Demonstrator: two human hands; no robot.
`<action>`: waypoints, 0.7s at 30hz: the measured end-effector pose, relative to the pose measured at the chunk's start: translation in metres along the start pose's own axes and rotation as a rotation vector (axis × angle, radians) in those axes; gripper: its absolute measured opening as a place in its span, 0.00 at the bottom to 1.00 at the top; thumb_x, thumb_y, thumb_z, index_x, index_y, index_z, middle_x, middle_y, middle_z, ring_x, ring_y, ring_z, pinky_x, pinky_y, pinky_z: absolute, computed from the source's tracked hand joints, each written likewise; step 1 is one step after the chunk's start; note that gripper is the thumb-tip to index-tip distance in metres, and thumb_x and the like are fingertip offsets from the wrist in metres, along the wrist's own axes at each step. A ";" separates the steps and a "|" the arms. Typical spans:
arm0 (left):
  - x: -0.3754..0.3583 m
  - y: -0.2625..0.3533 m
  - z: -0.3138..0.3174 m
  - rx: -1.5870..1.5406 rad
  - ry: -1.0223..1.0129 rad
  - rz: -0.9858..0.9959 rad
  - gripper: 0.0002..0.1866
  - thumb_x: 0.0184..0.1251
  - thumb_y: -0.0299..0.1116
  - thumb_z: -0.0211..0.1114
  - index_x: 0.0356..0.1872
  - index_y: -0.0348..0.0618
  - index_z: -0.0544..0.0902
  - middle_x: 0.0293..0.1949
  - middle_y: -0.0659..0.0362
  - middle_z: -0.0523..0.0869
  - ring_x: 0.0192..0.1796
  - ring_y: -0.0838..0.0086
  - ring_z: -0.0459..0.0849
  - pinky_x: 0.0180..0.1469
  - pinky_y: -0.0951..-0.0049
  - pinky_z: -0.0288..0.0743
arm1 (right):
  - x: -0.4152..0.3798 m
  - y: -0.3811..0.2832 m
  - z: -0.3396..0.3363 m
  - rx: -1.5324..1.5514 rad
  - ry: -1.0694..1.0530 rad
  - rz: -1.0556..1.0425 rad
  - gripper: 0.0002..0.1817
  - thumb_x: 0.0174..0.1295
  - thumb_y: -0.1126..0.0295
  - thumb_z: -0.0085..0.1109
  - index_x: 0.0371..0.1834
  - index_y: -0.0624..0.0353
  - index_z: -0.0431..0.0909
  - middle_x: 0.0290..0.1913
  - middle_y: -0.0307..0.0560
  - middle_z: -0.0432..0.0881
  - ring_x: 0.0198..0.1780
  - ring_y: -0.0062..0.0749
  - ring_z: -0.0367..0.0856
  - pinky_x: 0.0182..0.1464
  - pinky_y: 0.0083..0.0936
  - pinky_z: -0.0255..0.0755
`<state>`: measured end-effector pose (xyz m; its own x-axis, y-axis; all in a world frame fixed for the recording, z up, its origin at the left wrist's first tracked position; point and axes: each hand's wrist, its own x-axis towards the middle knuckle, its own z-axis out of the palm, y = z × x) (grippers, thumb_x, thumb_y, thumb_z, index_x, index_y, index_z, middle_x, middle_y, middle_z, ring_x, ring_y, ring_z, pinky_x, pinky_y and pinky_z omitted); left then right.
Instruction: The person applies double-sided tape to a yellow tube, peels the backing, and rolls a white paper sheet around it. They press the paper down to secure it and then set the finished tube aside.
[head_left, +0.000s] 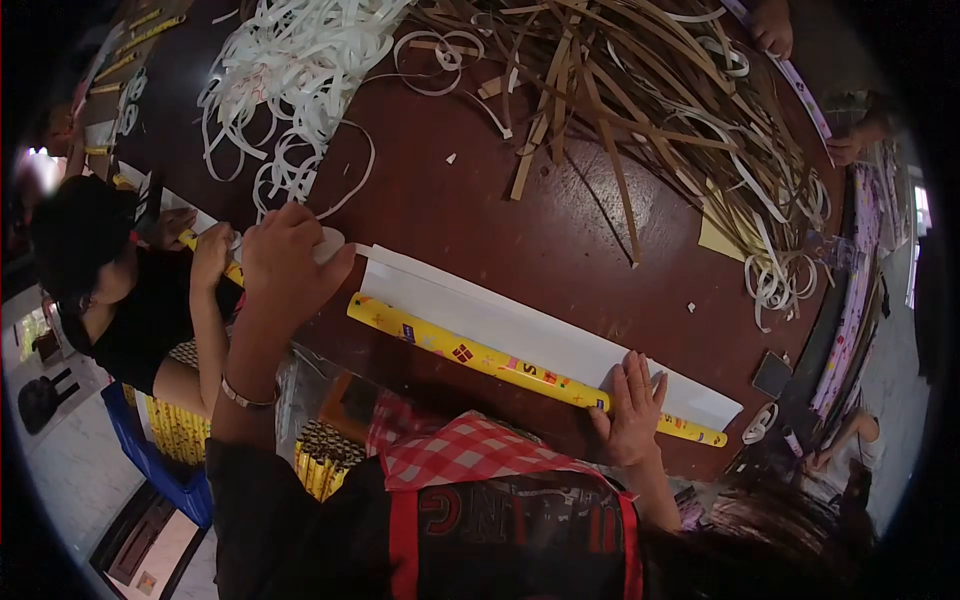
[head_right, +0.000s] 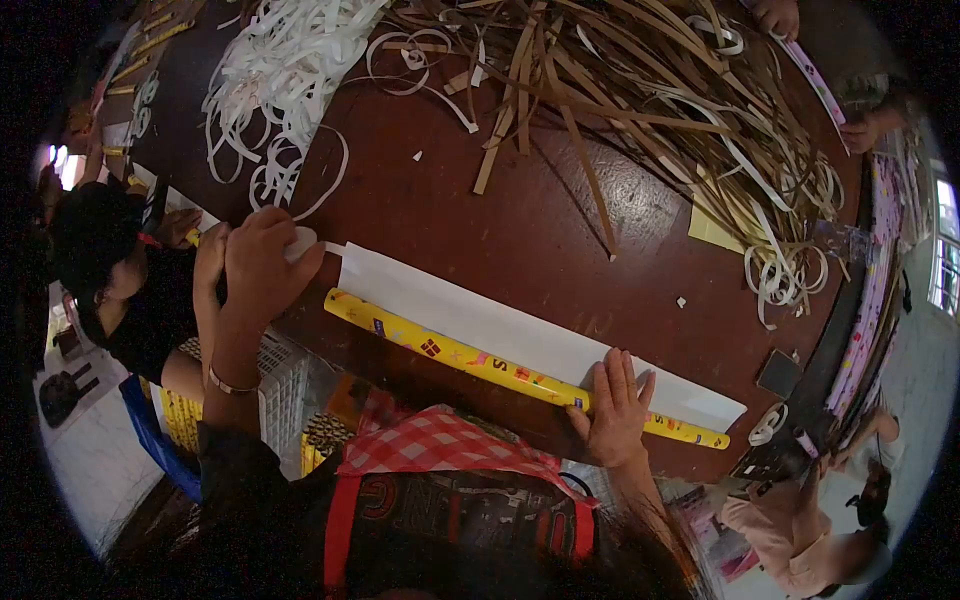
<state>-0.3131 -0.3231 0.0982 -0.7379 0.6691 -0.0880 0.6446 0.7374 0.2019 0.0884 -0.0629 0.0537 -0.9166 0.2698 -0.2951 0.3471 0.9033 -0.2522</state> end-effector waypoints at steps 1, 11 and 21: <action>-0.003 -0.001 0.001 0.015 0.028 0.034 0.16 0.47 0.44 0.72 0.25 0.39 0.84 0.35 0.58 0.83 0.37 0.61 0.83 0.39 0.62 0.76 | 0.000 -0.001 -0.001 0.001 0.000 0.002 0.38 0.59 0.50 0.61 0.67 0.64 0.65 0.76 0.58 0.56 0.77 0.52 0.52 0.72 0.64 0.35; -0.003 0.002 0.016 0.164 -0.001 0.092 0.14 0.51 0.42 0.66 0.21 0.40 0.83 0.36 0.57 0.78 0.40 0.59 0.79 0.42 0.54 0.70 | 0.000 -0.001 0.000 -0.008 0.000 0.001 0.37 0.60 0.50 0.60 0.66 0.65 0.67 0.75 0.59 0.57 0.77 0.53 0.52 0.72 0.64 0.34; 0.004 -0.003 0.020 0.272 0.062 0.105 0.33 0.48 0.69 0.63 0.24 0.43 0.87 0.34 0.62 0.76 0.43 0.67 0.75 0.54 0.51 0.62 | -0.001 0.002 0.005 -0.031 0.021 -0.010 0.37 0.62 0.46 0.57 0.65 0.65 0.67 0.76 0.57 0.56 0.77 0.51 0.52 0.72 0.63 0.35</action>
<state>-0.3142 -0.3206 0.0777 -0.6700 0.7421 -0.0188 0.7416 0.6679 -0.0632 0.0914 -0.0629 0.0484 -0.9240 0.2675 -0.2733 0.3319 0.9159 -0.2258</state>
